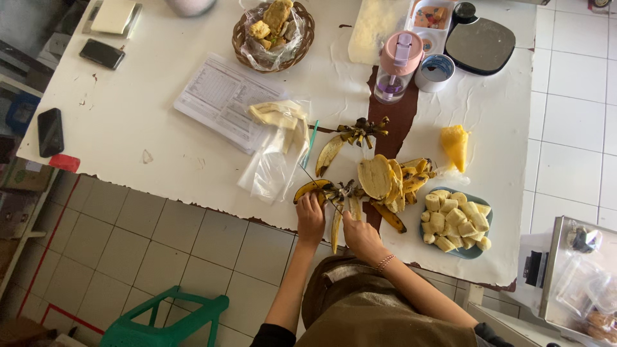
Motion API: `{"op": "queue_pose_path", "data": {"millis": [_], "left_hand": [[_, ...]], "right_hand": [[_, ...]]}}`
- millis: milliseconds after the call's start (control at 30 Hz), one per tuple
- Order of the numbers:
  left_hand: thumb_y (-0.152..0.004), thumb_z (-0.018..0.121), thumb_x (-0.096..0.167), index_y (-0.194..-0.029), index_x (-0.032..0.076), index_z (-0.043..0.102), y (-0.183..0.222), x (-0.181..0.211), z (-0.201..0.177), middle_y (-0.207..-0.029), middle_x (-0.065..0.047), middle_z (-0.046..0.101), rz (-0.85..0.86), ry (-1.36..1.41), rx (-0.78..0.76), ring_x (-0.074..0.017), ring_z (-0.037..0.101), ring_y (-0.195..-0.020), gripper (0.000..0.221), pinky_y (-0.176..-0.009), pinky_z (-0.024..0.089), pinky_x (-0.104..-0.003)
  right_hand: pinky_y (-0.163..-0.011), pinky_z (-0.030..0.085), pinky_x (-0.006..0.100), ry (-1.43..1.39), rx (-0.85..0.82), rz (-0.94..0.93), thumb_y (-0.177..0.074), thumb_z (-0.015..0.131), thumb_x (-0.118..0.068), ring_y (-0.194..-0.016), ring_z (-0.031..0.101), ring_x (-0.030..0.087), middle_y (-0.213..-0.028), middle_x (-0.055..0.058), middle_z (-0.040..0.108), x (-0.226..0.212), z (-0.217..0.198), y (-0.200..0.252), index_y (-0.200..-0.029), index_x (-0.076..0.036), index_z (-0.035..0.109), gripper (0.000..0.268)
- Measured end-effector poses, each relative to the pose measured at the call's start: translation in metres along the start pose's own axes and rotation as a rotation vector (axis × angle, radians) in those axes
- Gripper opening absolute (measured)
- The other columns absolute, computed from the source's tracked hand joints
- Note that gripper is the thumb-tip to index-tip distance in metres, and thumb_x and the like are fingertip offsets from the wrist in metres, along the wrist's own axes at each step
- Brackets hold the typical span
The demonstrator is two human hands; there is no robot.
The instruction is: The person peels bananas by hand and cuts the fruit into slices on a plastic plate using a knife.
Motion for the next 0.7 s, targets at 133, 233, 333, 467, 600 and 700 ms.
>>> {"op": "queue_pose_path", "data": {"millis": [133, 233, 333, 467, 600, 700], "left_hand": [[-0.099, 0.063, 0.013, -0.129, -0.010, 0.053, 0.006, -0.006, -0.005, -0.127, -0.023, 0.054, -0.057, 0.331, 0.145, -0.0366, 0.053, -0.120, 0.040, -0.102, 0.049, -0.046], [-0.099, 0.068, 0.013, -0.129, -0.005, 0.056, 0.006, -0.010, -0.008, -0.126, -0.018, 0.057, -0.179, 0.648, 0.296, -0.0316, 0.059, -0.116, 0.037, -0.097, 0.057, -0.040], [-0.097, 0.071, 0.010, -0.128, -0.004, 0.059, 0.006, -0.009, -0.023, -0.126, -0.015, 0.059, -0.303, 0.858, 0.485, -0.0271, 0.064, -0.113, 0.036, -0.094, 0.062, -0.036], [-0.098, 0.072, 0.006, -0.124, -0.006, 0.062, -0.005, -0.004, -0.045, -0.126, -0.015, 0.058, -0.462, 1.027, 0.706, -0.0246, 0.065, -0.110, 0.031, -0.092, 0.060, -0.035], [-0.092, 0.076, 0.008, -0.123, -0.005, 0.064, -0.031, 0.008, -0.080, -0.121, -0.015, 0.061, -0.319, 0.795, 0.795, -0.0227, 0.066, -0.109, 0.036, -0.086, 0.066, -0.031], [-0.096, 0.072, 0.006, -0.123, -0.006, 0.065, -0.043, 0.014, -0.090, -0.122, -0.016, 0.060, -0.274, 0.734, 0.785, -0.0220, 0.065, -0.109, 0.030, -0.088, 0.061, -0.033]], "right_hand": [[-0.058, 0.055, 0.056, -0.048, 0.039, -0.005, -0.099, 0.045, -0.015, -0.066, 0.068, 0.046, -0.072, 0.026, 0.068, 0.003, -0.004, -0.004, -0.123, -0.002, 0.043, 0.027], [-0.059, 0.056, 0.056, -0.054, 0.005, 0.007, -0.101, 0.045, -0.017, -0.068, 0.068, 0.046, -0.073, 0.026, 0.068, 0.004, -0.004, -0.005, -0.121, -0.003, 0.044, 0.024], [-0.060, 0.055, 0.057, -0.086, 0.005, 0.016, -0.101, 0.046, -0.018, -0.070, 0.068, 0.047, -0.074, 0.027, 0.068, 0.004, -0.009, -0.004, -0.121, -0.003, 0.044, 0.025], [-0.063, 0.054, 0.059, -0.183, 0.067, -0.028, -0.100, 0.047, -0.020, -0.073, 0.067, 0.050, -0.079, 0.028, 0.069, 0.000, -0.016, -0.005, -0.121, -0.003, 0.045, 0.027], [-0.068, 0.056, 0.057, -0.236, 0.071, 0.018, -0.104, 0.044, -0.020, -0.076, 0.068, 0.049, -0.079, 0.029, 0.068, 0.009, -0.021, -0.004, -0.114, -0.002, 0.047, 0.021], [-0.069, 0.053, 0.061, -0.259, 0.151, -0.037, -0.099, 0.049, -0.019, -0.076, 0.065, 0.052, -0.079, 0.031, 0.067, 0.009, -0.022, -0.001, -0.116, -0.002, 0.047, 0.024]]}}
Point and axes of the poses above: each hand's wrist, its own y-axis away from the middle knuckle, its own z-axis out of the palm, x = y × z, the point moved 8 cm from there along -y, towards the middle knuckle
